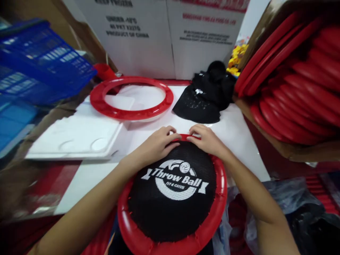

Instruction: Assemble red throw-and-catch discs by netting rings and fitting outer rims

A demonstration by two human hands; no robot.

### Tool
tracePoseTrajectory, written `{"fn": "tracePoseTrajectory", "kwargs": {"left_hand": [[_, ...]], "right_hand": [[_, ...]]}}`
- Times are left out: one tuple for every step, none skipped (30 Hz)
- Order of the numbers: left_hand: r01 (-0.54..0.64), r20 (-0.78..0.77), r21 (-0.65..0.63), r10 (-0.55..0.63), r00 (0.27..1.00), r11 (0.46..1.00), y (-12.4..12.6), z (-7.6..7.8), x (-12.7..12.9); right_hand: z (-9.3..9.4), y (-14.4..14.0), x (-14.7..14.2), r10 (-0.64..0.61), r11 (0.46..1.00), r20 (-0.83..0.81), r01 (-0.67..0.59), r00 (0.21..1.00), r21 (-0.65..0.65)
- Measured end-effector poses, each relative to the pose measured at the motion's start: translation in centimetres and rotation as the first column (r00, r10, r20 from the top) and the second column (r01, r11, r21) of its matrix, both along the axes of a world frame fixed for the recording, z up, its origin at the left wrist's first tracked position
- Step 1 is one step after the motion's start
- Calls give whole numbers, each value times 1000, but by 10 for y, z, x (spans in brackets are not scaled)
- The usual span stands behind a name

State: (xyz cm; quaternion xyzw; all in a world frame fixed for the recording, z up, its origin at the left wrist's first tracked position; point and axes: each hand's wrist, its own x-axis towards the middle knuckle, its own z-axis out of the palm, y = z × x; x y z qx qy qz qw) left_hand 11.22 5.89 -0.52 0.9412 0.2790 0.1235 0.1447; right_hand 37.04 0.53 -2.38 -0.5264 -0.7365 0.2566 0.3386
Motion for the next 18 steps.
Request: {"fn": "tracePoseTrajectory", "kwargs": {"left_hand": [[-57,-55,54,60,997,997,2,1,-2],[-140,-96,109,151,984,984,4,2,-4],[-236,-112,168,256,960,957,5,2,-5],[-318,-105,225,348,932,921,4,3,-6],[-362,-89,264,396,914,894,1,2,-5],[-353,-82,277,387,918,894,-4,-1,-3],[-295,-95,260,328,940,919,-11,-6,0],[-201,-130,215,232,964,956,-20,-12,3],[-125,-165,159,151,975,979,-28,-18,7],[-81,-189,115,102,977,990,-36,-24,12],[-57,-204,82,73,976,995,-42,-29,15],[-55,-207,64,67,976,996,-46,-32,18],[-55,-205,52,64,977,997,-48,-32,19],[-48,-198,39,55,979,998,-49,-28,18],[-37,-184,23,40,982,999,-48,-22,16],[-24,-160,4,25,987,1000,-49,-13,11],[-14,-119,-22,11,993,1000,-52,-4,4],[-10,-56,-64,7,998,998,-59,6,-5]], "right_hand": [[-1,1,6,-21,1000,1,21,1000,-12],[-2,3,13,-62,998,17,63,998,-16],[-3,4,21,-117,993,49,117,992,-5],[-5,6,29,-169,986,88,168,982,21],[-6,7,36,-206,978,126,201,970,52],[-7,9,42,-224,974,156,214,962,79],[-8,10,46,-225,973,175,210,959,97],[-10,10,47,-213,975,184,196,959,109],[-11,10,47,-198,977,187,179,962,117],[-11,10,46,-188,978,187,166,964,127],[-10,9,43,-183,978,185,159,966,138],[-7,8,40,-187,975,181,161,966,151],[-2,5,39,-199,971,174,170,964,168],[8,1,38,-217,965,161,187,963,187],[22,-5,39,-244,952,152,207,958,223],[40,-12,43,-284,930,154,233,946,284],[64,-20,50,-327,900,159,255,932,354],[92,-29,60,-404,828,201,263,893,495]]}}
